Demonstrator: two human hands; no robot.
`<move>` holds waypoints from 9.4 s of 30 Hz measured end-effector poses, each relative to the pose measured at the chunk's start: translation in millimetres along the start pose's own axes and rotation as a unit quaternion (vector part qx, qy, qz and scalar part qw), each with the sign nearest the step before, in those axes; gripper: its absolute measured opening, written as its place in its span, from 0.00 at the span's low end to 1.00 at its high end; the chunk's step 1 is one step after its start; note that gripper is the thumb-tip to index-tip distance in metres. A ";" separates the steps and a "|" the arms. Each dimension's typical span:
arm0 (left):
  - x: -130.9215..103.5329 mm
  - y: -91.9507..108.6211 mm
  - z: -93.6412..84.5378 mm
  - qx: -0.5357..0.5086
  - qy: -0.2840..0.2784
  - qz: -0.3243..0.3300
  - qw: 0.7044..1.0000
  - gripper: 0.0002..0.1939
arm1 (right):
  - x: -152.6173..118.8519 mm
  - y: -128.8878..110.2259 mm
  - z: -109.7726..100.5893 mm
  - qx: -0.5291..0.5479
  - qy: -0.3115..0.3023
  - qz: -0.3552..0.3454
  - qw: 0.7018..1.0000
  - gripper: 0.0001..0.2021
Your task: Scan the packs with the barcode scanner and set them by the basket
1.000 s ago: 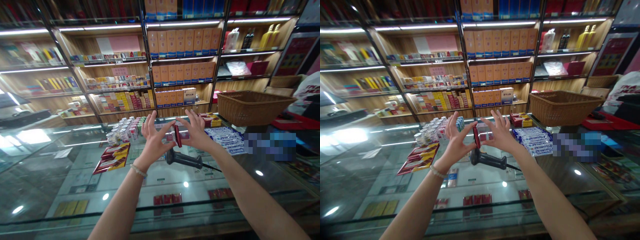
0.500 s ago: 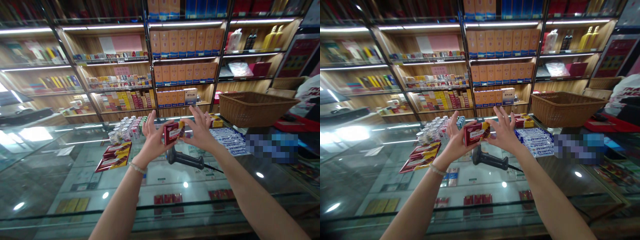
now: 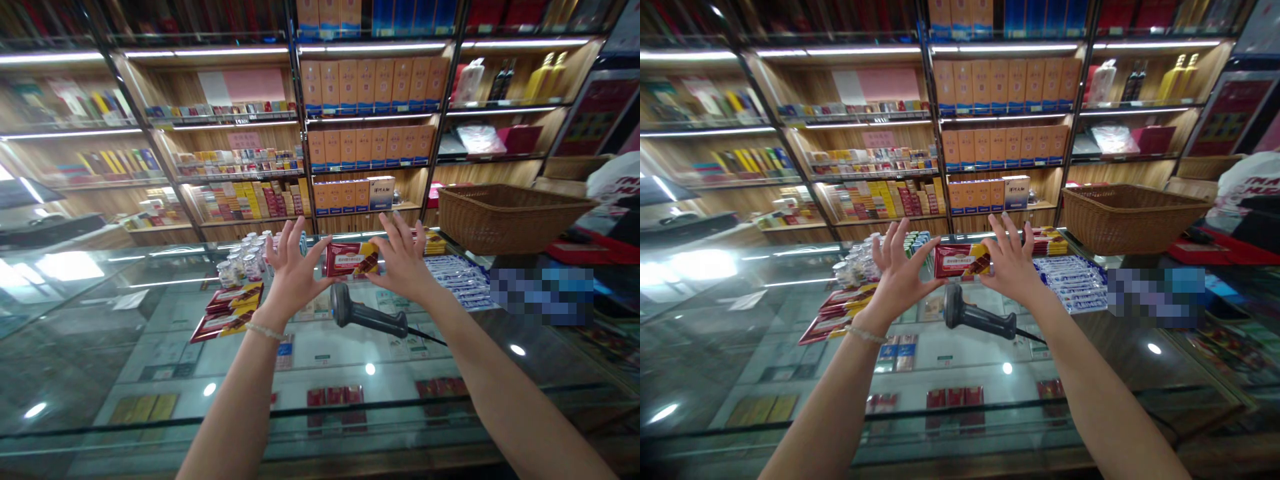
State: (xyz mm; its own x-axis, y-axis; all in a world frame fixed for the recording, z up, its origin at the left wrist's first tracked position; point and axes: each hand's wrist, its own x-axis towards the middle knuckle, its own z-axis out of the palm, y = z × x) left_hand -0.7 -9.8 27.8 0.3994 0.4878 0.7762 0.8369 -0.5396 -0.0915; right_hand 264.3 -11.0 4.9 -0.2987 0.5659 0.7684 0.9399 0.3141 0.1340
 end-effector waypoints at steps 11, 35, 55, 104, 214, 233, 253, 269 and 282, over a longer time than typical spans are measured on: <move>-1.1 -7.8 1.9 -0.018 0.001 -0.052 0.998 0.37 | 0.4 7.6 2.0 0.015 0.061 0.017 0.998 0.35; 29.7 5.8 9.0 -0.024 -0.028 -0.144 0.989 0.35 | 22.3 15.6 6.6 0.087 0.032 0.111 0.989 0.19; 122.1 114.8 87.2 -0.068 -0.108 -0.098 0.987 0.33 | -21.0 169.4 -12.8 0.016 0.007 0.148 0.989 0.19; 177.4 140.9 255.1 -0.070 -0.354 -0.162 0.918 0.34 | -29.3 266.7 88.5 -0.092 -0.145 0.003 0.985 0.20; -36.6 -67.4 -41.0 0.115 -0.138 -0.133 0.975 0.34 | 26.1 -114.8 3.8 0.074 -0.097 0.007 0.993 0.29; -121.2 -169.2 -57.3 0.194 -0.154 -0.204 0.947 0.33 | 52.0 -233.9 64.1 0.174 -0.225 0.043 0.958 0.35; -149.4 -176.6 -58.3 0.146 -0.232 -0.282 0.919 0.24 | 41.2 -259.2 98.0 0.234 -0.307 0.073 0.919 0.43; -149.0 -180.9 -54.8 0.119 -0.179 -0.278 0.936 0.19 | 43.8 -258.0 102.9 0.241 -0.292 0.078 0.922 0.32; -101.2 -158.4 -71.4 0.115 -0.029 -0.273 0.955 0.23 | 72.5 -230.0 76.6 0.261 -0.093 0.103 0.955 0.27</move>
State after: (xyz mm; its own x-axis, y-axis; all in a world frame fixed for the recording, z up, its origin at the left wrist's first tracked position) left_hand -200.4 -22.7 8.4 -0.1049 0.6942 0.7121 0.9837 -0.0329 0.1769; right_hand 13.8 16.2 -18.1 -0.1855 0.7671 0.6141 0.7855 0.4912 -0.3763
